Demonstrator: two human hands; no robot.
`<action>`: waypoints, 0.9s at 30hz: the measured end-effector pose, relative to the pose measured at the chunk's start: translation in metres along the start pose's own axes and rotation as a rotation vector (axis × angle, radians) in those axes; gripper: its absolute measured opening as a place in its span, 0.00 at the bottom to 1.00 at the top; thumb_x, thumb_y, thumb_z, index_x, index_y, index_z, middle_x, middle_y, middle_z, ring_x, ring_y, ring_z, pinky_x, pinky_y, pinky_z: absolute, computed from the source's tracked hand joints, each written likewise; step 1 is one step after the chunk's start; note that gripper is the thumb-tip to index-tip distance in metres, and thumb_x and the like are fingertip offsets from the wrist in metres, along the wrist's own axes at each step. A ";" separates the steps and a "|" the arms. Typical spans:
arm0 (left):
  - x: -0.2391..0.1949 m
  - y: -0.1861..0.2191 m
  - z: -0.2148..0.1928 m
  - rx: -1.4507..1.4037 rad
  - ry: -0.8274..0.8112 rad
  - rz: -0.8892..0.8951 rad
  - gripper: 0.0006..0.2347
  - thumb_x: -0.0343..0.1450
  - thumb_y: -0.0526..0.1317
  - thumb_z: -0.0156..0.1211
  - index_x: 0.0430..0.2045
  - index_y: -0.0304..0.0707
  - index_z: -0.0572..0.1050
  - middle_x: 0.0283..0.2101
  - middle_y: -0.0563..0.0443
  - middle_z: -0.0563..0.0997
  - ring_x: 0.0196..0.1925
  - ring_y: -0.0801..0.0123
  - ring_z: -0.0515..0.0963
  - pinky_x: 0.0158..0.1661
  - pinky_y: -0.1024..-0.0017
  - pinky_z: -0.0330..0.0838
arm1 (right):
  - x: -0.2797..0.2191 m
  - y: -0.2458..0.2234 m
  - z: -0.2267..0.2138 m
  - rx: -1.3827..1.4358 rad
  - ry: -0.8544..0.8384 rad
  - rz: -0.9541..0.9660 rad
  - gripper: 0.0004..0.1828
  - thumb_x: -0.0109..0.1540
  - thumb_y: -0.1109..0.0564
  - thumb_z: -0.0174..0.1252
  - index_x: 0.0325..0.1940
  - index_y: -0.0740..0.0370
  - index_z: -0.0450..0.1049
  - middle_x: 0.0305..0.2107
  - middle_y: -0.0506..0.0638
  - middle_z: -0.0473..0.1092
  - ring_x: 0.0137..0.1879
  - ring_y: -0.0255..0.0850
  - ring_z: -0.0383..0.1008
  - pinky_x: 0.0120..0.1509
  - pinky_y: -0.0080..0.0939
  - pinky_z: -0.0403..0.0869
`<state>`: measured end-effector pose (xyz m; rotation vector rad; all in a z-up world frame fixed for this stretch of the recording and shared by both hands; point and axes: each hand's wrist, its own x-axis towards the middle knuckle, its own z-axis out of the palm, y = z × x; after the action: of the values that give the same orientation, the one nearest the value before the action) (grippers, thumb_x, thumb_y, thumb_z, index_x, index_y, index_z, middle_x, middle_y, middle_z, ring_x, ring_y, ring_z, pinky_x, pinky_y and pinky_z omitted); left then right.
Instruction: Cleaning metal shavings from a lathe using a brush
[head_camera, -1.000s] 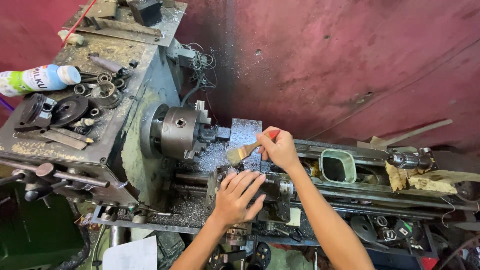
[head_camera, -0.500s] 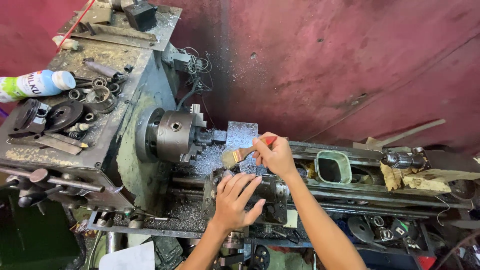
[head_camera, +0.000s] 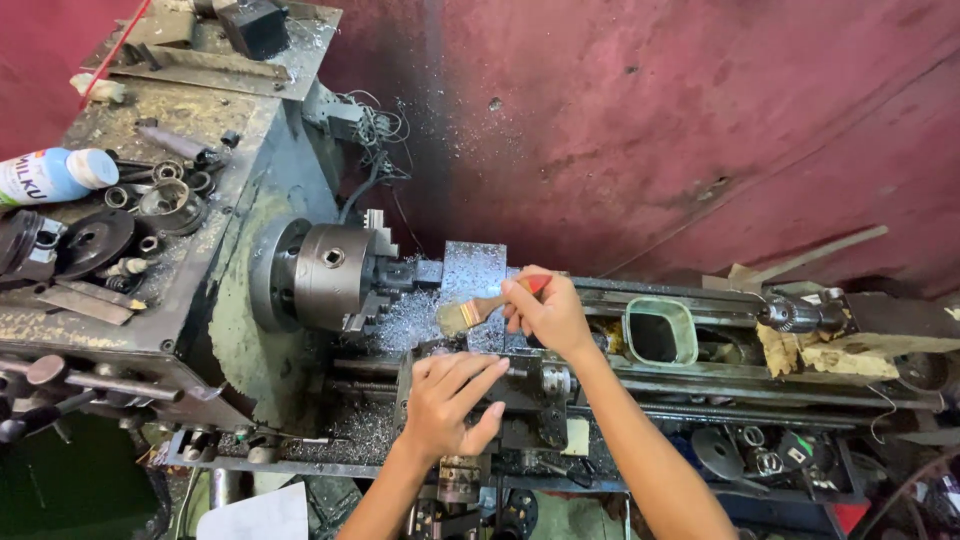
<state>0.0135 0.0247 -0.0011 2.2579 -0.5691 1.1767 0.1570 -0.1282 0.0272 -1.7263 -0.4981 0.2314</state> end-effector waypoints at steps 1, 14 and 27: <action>0.001 -0.001 0.001 0.003 0.000 -0.003 0.14 0.72 0.47 0.52 0.45 0.44 0.80 0.48 0.56 0.84 0.46 0.67 0.81 0.49 0.66 0.61 | 0.001 -0.001 -0.003 0.001 -0.004 0.001 0.15 0.67 0.52 0.57 0.28 0.59 0.72 0.04 0.46 0.61 0.22 0.38 0.79 0.31 0.34 0.76; 0.002 -0.002 0.010 0.070 0.050 0.021 0.19 0.73 0.52 0.45 0.41 0.42 0.82 0.42 0.55 0.85 0.42 0.69 0.84 0.49 0.69 0.60 | 0.008 0.029 -0.034 -0.169 0.046 0.170 0.15 0.65 0.50 0.58 0.30 0.62 0.78 0.16 0.52 0.76 0.18 0.35 0.74 0.26 0.32 0.70; 0.004 -0.004 0.016 0.073 0.083 0.014 0.25 0.77 0.54 0.33 0.37 0.41 0.83 0.39 0.53 0.87 0.38 0.69 0.85 0.49 0.71 0.60 | 0.011 0.061 -0.056 -0.446 -0.171 0.304 0.16 0.65 0.42 0.55 0.40 0.54 0.81 0.18 0.46 0.79 0.26 0.36 0.78 0.39 0.39 0.73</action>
<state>0.0279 0.0171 -0.0063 2.2567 -0.5176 1.3114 0.2019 -0.1813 -0.0183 -2.2313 -0.4301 0.5189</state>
